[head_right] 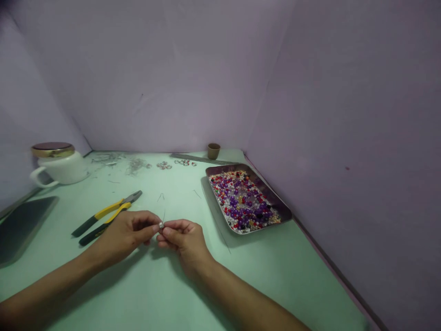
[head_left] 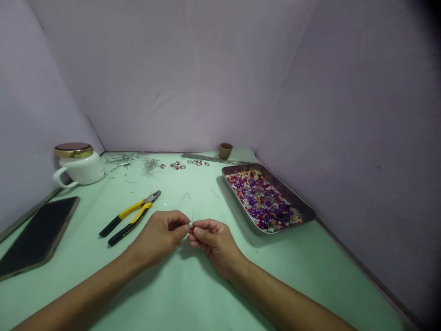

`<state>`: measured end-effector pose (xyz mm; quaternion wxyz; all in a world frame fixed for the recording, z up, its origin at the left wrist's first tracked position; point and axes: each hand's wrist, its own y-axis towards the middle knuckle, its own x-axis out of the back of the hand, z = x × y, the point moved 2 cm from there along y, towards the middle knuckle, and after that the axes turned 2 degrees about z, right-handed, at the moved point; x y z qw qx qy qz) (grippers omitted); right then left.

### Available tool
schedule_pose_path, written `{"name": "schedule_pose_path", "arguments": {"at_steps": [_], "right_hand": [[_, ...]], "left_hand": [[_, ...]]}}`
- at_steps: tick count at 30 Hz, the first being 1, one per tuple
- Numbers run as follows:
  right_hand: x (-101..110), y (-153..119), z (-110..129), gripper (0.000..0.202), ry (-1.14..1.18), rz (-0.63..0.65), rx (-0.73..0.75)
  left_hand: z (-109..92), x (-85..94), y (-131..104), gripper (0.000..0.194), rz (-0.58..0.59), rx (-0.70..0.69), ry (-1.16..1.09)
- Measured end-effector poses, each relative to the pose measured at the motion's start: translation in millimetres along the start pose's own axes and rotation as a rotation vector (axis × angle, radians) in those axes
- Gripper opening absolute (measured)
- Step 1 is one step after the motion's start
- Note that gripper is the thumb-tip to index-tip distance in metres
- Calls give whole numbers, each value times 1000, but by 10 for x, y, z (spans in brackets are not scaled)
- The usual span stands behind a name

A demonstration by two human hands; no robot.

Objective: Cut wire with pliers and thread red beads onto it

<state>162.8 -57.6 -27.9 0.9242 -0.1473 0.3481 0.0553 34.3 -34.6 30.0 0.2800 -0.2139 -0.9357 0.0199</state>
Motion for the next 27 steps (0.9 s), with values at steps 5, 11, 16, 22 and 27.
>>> {"name": "schedule_pose_path", "arguments": {"at_steps": [5, 11, 16, 22, 27], "right_hand": [[10, 0, -3, 25, -16, -2, -21], [18, -2, -15, 23, -56, 16, -17], [6, -31, -8, 26, -72, 9, -5], [11, -51, -6, 28, -85, 19, 12], [19, -45, -7, 27, -82, 13, 15]], "left_hand": [[33, -9, 24, 18, 2, 24, 24], [33, 15, 18, 15, -7, 9, 96], [9, 15, -1, 13, -16, -8, 141], [36, 2, 6, 13, 11, -22, 76], [74, 26, 35, 14, 57, -2, -27]]}}
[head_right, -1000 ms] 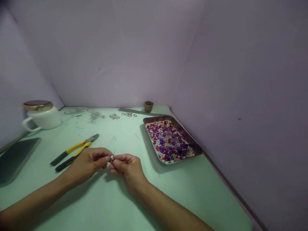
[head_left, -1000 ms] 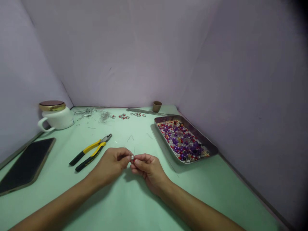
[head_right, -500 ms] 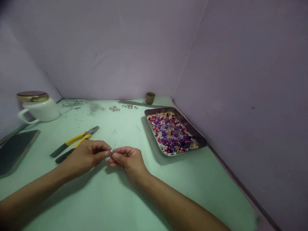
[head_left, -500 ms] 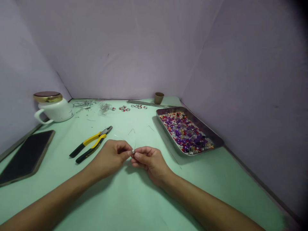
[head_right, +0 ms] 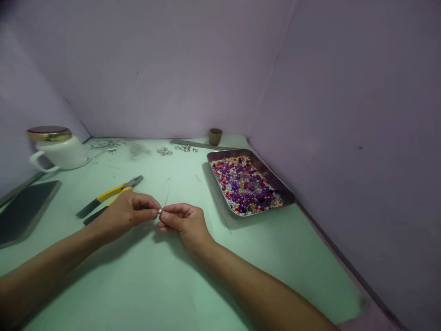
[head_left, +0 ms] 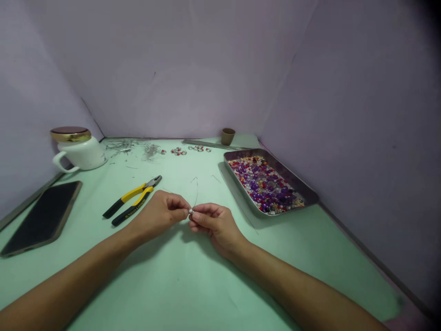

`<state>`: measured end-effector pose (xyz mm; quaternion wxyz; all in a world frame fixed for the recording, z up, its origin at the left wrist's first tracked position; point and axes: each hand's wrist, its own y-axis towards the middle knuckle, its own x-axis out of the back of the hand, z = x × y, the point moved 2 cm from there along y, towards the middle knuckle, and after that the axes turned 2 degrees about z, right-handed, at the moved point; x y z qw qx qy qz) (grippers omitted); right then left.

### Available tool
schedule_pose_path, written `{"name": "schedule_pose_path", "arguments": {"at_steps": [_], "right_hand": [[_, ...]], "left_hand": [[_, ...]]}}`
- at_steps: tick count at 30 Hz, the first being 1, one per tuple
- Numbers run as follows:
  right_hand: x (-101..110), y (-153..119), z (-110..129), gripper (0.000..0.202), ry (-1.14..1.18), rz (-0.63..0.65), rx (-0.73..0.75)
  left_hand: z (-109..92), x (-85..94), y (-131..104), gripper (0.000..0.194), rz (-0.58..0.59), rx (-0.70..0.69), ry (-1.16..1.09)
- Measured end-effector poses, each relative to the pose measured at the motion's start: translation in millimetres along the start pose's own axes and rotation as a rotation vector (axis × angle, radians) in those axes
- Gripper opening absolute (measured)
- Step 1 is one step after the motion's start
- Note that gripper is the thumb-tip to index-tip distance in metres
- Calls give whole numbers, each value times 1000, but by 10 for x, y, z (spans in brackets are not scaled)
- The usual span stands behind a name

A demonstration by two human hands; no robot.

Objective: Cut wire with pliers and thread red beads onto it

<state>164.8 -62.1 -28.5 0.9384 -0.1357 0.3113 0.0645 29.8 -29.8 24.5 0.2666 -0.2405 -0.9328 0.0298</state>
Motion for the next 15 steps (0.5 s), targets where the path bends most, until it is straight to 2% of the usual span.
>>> {"name": "schedule_pose_path", "arguments": {"at_steps": [11, 15], "right_hand": [[-4, -12, 3, 25, -31, 1, 13], [-3, -20, -12, 26, -58, 12, 20]], "left_hand": [[24, -3, 2, 17, 13, 57, -109], [31, -10, 0, 16, 33, 59, -83]]}}
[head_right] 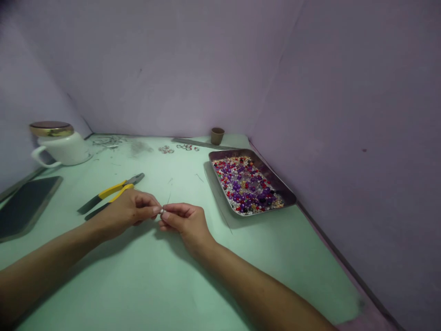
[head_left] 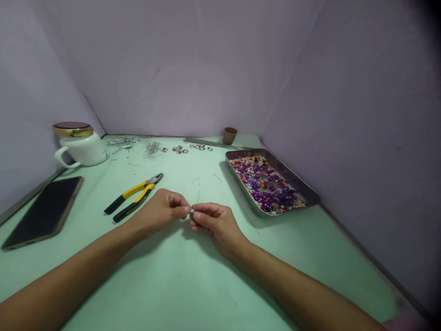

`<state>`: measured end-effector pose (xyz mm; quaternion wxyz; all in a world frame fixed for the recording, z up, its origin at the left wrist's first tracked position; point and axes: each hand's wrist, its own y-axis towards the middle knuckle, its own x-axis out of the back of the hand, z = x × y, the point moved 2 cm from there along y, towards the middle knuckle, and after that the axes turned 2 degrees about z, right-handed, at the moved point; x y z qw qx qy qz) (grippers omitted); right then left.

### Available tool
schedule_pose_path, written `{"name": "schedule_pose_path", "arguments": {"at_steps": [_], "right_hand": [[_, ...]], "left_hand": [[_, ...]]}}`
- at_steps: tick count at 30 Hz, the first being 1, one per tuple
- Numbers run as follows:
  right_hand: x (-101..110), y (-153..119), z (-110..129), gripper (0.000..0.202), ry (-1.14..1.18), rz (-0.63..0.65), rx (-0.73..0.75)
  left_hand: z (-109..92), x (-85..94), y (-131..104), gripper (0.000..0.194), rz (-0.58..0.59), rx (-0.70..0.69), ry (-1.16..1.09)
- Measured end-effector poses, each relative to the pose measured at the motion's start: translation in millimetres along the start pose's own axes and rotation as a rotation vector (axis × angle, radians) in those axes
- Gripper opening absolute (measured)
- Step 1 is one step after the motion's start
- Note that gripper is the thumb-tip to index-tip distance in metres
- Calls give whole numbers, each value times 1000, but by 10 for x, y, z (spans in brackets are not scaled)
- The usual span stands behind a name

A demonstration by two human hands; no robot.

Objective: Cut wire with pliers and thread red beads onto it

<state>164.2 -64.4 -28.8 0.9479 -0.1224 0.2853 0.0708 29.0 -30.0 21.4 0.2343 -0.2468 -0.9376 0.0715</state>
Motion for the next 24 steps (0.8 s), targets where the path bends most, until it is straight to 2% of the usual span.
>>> {"name": "schedule_pose_path", "arguments": {"at_steps": [8, 18, 24], "right_hand": [[1, -27, 2, 20, -62, 4, 19], [30, -2, -3, 20, -67, -7, -35], [33, 3, 24, 19, -56, -9, -56]], "left_hand": [[11, -7, -12, 11, 35, -28, -21], [48, -45, 17, 16, -6, -99, 111], [1, 11, 19, 8, 82, -137, 179]]}}
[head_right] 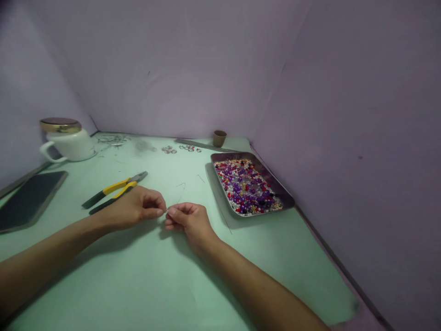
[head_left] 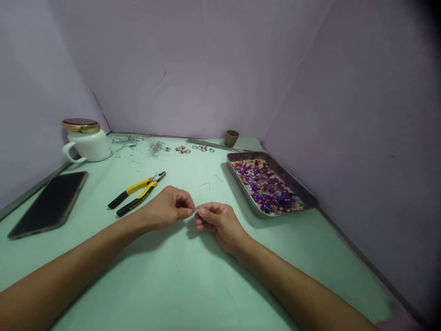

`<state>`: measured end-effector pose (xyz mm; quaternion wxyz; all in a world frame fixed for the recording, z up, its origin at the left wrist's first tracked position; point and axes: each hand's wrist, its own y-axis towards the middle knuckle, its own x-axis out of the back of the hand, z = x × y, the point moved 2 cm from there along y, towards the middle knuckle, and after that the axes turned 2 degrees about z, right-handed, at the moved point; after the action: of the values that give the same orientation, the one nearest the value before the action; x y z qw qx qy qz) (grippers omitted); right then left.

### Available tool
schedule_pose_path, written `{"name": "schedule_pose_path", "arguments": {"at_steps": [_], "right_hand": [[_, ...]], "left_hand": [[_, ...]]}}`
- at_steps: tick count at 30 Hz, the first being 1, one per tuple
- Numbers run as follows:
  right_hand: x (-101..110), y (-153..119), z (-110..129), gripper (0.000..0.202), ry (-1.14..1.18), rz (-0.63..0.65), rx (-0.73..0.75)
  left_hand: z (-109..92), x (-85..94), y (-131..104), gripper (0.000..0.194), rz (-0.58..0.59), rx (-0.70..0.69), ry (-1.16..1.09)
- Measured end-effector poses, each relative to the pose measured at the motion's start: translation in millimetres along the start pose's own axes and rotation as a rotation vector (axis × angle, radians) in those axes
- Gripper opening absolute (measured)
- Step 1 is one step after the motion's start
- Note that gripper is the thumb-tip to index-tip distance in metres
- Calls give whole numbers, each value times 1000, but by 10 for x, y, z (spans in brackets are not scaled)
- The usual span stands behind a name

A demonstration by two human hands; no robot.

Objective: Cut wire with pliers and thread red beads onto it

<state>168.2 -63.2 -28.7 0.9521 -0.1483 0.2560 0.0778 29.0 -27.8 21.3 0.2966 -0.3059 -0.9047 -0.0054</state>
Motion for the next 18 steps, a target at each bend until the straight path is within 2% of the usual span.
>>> {"name": "schedule_pose_path", "arguments": {"at_steps": [5, 13, 15, 18], "right_hand": [[13, 3, 0, 20, -24, 51, -34], [36, 2, 6, 23, -67, 67, -37], [43, 0, 16, 24, -94, 66, -50], [62, 0, 31, 25, -112, 0, -53]], "left_hand": [[-3, 1, -5, 9, -60, -16, 53], [-46, -16, -35, 10, -51, -25, 111], [-45, -4, -39, 12, -94, -53, 208], [-19, 21, -44, 14, -243, -156, 396]]}}
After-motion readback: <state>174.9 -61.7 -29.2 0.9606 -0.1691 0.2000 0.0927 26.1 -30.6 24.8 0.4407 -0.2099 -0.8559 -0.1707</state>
